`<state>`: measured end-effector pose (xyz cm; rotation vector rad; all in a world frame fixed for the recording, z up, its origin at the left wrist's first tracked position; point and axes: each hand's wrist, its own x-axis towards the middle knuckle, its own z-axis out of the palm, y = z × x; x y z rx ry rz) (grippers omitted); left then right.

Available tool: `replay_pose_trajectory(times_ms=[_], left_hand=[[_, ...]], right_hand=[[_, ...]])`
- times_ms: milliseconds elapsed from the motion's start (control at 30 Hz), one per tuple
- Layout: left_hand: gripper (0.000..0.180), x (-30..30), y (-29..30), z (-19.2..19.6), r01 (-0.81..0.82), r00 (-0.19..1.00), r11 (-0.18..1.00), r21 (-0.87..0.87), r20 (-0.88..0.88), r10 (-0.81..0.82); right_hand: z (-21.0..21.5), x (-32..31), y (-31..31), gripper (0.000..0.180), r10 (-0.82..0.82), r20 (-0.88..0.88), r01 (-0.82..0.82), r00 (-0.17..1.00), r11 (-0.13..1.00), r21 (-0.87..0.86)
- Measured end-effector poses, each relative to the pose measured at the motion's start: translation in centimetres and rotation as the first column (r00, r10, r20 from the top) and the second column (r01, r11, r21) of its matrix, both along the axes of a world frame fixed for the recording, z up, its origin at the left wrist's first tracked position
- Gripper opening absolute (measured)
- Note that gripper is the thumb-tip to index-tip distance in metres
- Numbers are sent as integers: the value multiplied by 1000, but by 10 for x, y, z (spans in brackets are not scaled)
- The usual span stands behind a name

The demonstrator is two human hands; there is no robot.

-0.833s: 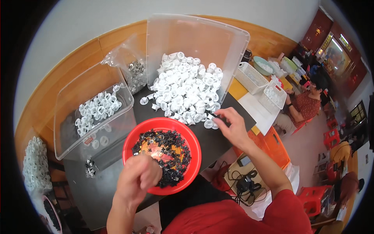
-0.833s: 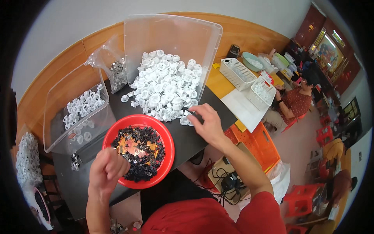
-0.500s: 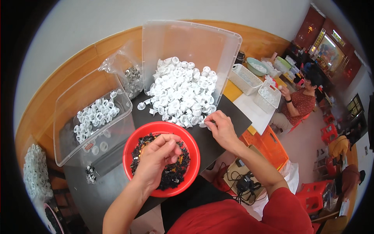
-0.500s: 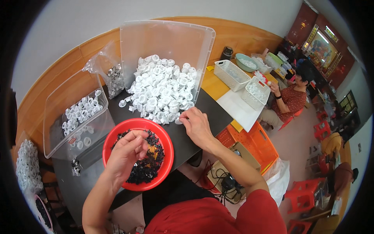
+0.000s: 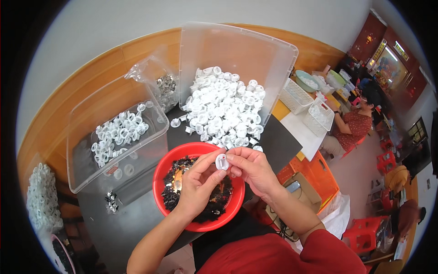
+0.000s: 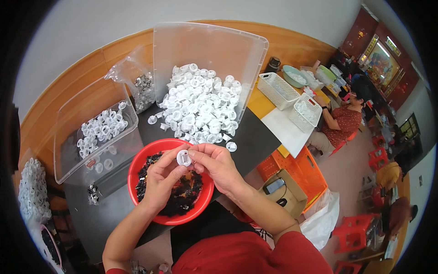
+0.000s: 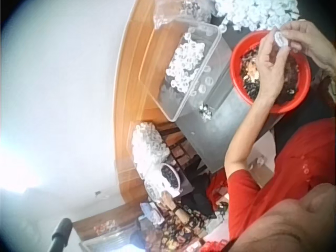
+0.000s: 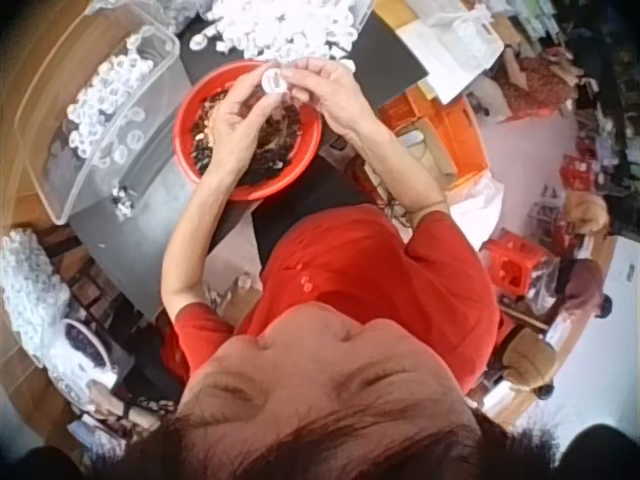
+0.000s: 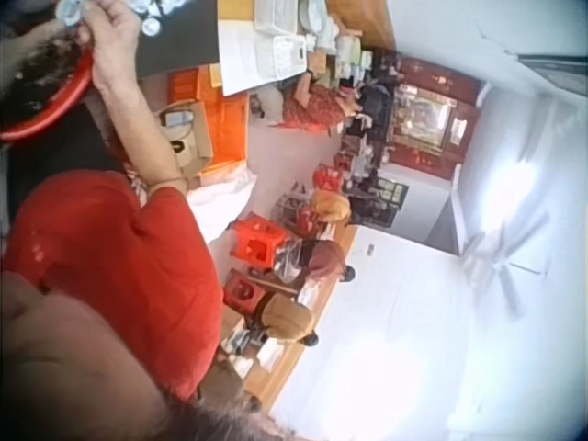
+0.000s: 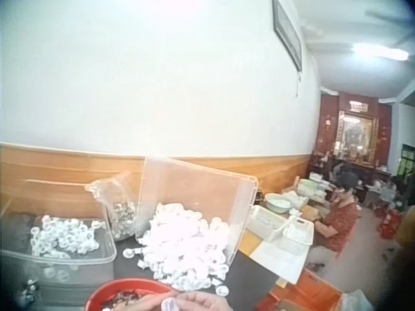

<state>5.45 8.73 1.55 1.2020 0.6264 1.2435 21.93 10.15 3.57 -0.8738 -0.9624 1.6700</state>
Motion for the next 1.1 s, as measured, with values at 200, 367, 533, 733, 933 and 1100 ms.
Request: replay_pose_trajectory(times_ms=[200, 367, 533, 733, 933, 1100], left_hand=[[37, -24, 12, 21, -135, 990, 990, 27, -21, 136], [39, -51, 16, 52, -295, 942, 955, -37, 154, 297], [40, -53, 15, 62, -309, 924, 948, -77, 212, 318], [40, -58, 14, 63, -294, 923, 948, -119, 221, 314], [42, -58, 13, 61, -231, 959, 966, -116, 141, 246], [38, -52, 13, 57, -152, 988, 975, -161, 1, 154]], right_hand=[[6, -6, 9, 19, -47, 281, -9, 959, 981, 195], [-13, 0, 16, 11, -502, 757, -392, 418, 652, 649], [-37, -12, 13, 11, -557, 807, -598, 197, 584, 549], [-22, -19, 9, 8, -481, 804, -531, 350, 605, 593], [-33, -21, -1, 10, -475, 824, -659, 309, 517, 546], [-37, -17, -1, 11, -463, 845, -670, 266, 541, 508]])
